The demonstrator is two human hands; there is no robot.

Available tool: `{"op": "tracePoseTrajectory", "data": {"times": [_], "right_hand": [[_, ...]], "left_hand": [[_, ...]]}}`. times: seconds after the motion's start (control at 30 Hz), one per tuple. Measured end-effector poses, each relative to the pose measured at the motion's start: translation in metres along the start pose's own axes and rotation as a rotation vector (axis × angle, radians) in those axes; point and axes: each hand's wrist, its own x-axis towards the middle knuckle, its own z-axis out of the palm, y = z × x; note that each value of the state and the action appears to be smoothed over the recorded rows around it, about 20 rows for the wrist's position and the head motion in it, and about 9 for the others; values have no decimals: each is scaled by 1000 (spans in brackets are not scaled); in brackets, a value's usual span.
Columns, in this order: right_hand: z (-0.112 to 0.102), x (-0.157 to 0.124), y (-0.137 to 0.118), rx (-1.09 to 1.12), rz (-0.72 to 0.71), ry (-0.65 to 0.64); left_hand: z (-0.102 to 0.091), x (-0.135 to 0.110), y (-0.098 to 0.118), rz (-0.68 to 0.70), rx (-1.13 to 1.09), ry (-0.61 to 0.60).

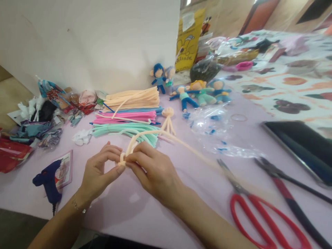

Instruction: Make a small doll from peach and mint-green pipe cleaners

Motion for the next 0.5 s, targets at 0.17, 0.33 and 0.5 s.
{"op": "tracePoseTrajectory", "data": {"times": [0.17,0.33,0.5], "right_hand": [[2,-2,1,-16,-19,17],[3,-7,2,-121,-30,36],[4,-8,1,-230,-45,72]], "left_hand": [[1,1,-2,-41,-60,15],[2,1,-3,-107,-181,14],[3,0,-4,-207,-297,-28]]}}
